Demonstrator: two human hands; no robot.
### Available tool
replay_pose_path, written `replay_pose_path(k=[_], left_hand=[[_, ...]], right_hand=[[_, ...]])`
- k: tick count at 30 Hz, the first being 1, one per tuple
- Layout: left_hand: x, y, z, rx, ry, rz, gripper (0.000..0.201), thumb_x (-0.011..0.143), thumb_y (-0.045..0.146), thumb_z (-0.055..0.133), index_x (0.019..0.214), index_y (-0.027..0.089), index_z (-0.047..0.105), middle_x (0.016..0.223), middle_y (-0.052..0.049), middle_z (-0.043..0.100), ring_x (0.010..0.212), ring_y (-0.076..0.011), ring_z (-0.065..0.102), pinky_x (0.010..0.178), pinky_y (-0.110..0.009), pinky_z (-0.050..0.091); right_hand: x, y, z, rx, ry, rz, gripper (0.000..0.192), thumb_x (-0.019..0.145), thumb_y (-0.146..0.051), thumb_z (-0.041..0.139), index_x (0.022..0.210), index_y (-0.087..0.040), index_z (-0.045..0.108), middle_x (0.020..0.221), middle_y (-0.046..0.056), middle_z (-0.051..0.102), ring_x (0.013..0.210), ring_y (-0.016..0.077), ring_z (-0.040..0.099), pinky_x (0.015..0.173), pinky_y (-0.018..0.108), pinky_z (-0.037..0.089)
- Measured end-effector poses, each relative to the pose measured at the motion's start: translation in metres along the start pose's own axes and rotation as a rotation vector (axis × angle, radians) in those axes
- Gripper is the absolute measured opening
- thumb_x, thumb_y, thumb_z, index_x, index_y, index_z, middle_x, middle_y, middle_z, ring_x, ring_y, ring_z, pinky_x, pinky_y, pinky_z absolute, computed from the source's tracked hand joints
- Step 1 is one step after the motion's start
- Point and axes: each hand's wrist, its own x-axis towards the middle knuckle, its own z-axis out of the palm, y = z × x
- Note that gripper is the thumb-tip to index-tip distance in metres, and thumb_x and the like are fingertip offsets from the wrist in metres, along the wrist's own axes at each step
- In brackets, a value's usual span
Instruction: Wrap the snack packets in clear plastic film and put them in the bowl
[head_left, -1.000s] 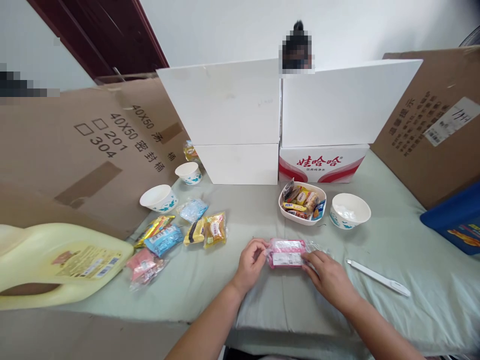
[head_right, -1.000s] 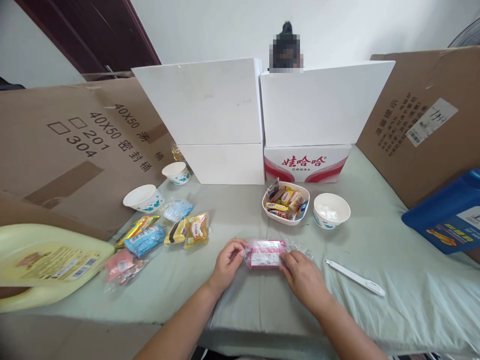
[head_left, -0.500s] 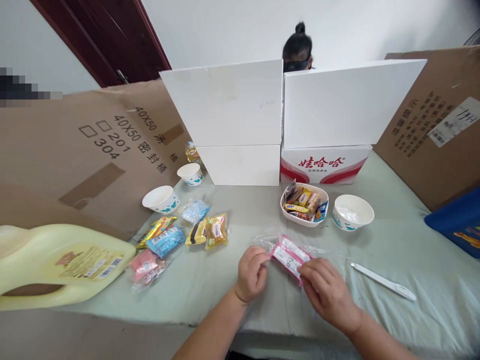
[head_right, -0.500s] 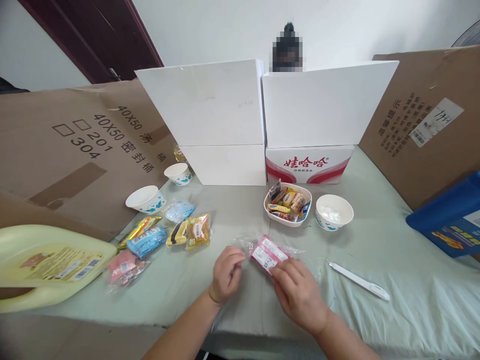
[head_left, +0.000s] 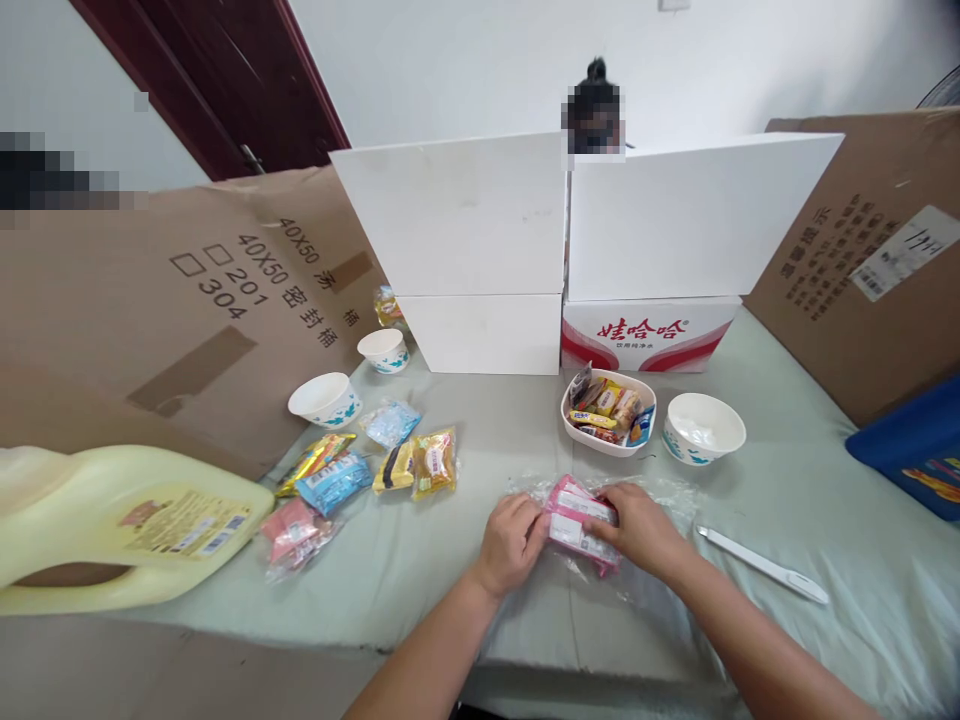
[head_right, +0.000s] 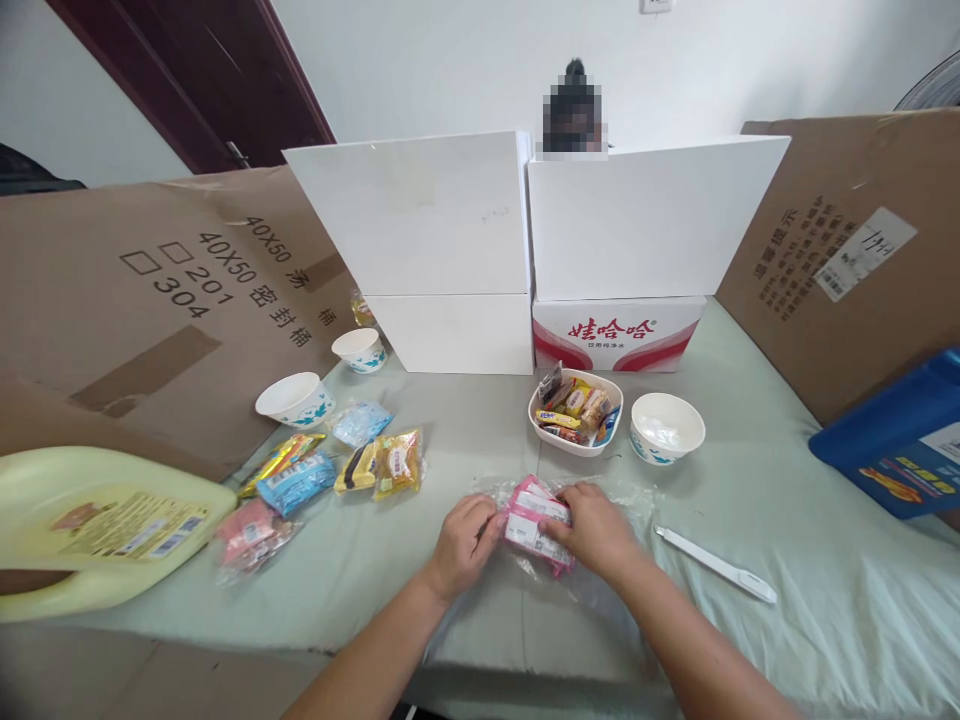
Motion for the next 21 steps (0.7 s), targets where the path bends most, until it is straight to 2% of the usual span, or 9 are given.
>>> replay_pose_path(k=[2, 3, 6, 10, 14, 15, 17, 19, 21], left_hand=[[0.002, -0.001, 0.0, -0.019, -0.018, 0.01, 0.021, 0.096, 0.024, 0.044, 0.099, 0.019, 0.064, 0.095, -0.009, 0.067, 0.093, -0.0225, 0.06, 0.084, -0.039, 0.049], [0.003, -0.002, 0.0, -0.034, -0.051, 0.024, 0.024, 0.096, 0.024, 0.044, 0.111, 0.02, 0.063, 0.105, -0.01, 0.067, 0.102, -0.0236, 0.059, 0.09, -0.041, 0.048], [0.004, -0.007, 0.002, -0.033, -0.129, -0.007, 0.037, 0.098, 0.027, 0.042, 0.132, 0.022, 0.053, 0.113, -0.009, 0.068, 0.104, -0.0235, 0.06, 0.092, -0.042, 0.049], [0.0, -0.013, 0.005, 0.054, -0.047, -0.139, 0.035, 0.1, 0.03, 0.037, 0.123, 0.02, 0.061, 0.112, -0.009, 0.07, 0.101, -0.024, 0.063, 0.089, -0.044, 0.05], [-0.005, -0.017, 0.01, 0.113, 0.009, -0.158, 0.028, 0.097, 0.028, 0.043, 0.113, 0.02, 0.066, 0.109, -0.008, 0.07, 0.1, -0.025, 0.063, 0.088, -0.045, 0.051], [-0.006, -0.016, 0.011, 0.13, 0.011, -0.152, 0.026, 0.095, 0.028, 0.048, 0.111, 0.021, 0.067, 0.109, -0.009, 0.07, 0.099, -0.0253, 0.063, 0.086, -0.045, 0.052], [-0.007, -0.016, 0.014, 0.171, -0.005, -0.148, 0.024, 0.089, 0.027, 0.056, 0.11, 0.022, 0.067, 0.108, -0.009, 0.068, 0.097, -0.0261, 0.061, 0.084, -0.044, 0.052], [-0.007, -0.015, 0.015, 0.208, -0.038, -0.15, 0.027, 0.085, 0.027, 0.06, 0.111, 0.023, 0.066, 0.109, -0.009, 0.066, 0.098, -0.027, 0.059, 0.083, -0.044, 0.053], [-0.007, -0.014, 0.015, 0.224, -0.058, -0.154, 0.029, 0.083, 0.025, 0.06, 0.112, 0.023, 0.065, 0.111, -0.009, 0.065, 0.1, -0.0273, 0.058, 0.084, -0.044, 0.052]], right_hand=[[0.001, -0.009, 0.002, -0.013, -0.032, -0.014, 0.049, 0.071, -0.045, 0.075, 0.109, -0.015, 0.066, 0.107, 0.013, 0.065, 0.103, 0.0297, 0.058, 0.089, 0.039, 0.044], [0.002, -0.013, 0.003, -0.017, -0.046, -0.016, 0.057, 0.065, -0.046, 0.079, 0.11, -0.014, 0.065, 0.107, 0.014, 0.064, 0.103, 0.0309, 0.057, 0.09, 0.041, 0.043], [0.001, -0.025, 0.006, -0.015, -0.076, -0.015, 0.07, 0.052, -0.045, 0.086, 0.11, -0.013, 0.063, 0.105, 0.014, 0.062, 0.102, 0.0317, 0.055, 0.088, 0.041, 0.043], [-0.012, -0.036, 0.002, 0.031, -0.117, -0.04, 0.053, 0.056, -0.032, 0.084, 0.101, -0.018, 0.06, 0.099, 0.006, 0.061, 0.088, 0.0218, 0.058, 0.074, 0.03, 0.044], [-0.025, -0.028, -0.02, 0.247, -0.176, -0.07, 0.034, 0.065, -0.025, 0.074, 0.094, -0.023, 0.055, 0.082, -0.003, 0.063, 0.069, 0.0154, 0.056, 0.061, 0.025, 0.04], [-0.023, -0.022, -0.029, 0.333, -0.143, -0.075, 0.033, 0.067, -0.027, 0.073, 0.094, -0.023, 0.055, 0.081, -0.003, 0.063, 0.07, 0.0159, 0.057, 0.062, 0.026, 0.041], [-0.013, -0.007, -0.047, 0.512, 0.016, -0.046, 0.036, 0.071, -0.037, 0.07, 0.1, -0.022, 0.054, 0.086, -0.001, 0.065, 0.075, 0.0184, 0.06, 0.065, 0.029, 0.046], [0.009, 0.009, -0.064, 0.619, 0.266, 0.07, 0.046, 0.075, -0.048, 0.066, 0.109, -0.021, 0.052, 0.095, 0.004, 0.066, 0.082, 0.0215, 0.063, 0.069, 0.032, 0.05], [0.039, 0.024, -0.075, 0.589, 0.502, 0.234, 0.05, 0.08, -0.053, 0.058, 0.118, -0.02, 0.051, 0.102, 0.008, 0.066, 0.086, 0.0233, 0.064, 0.071, 0.034, 0.052]])
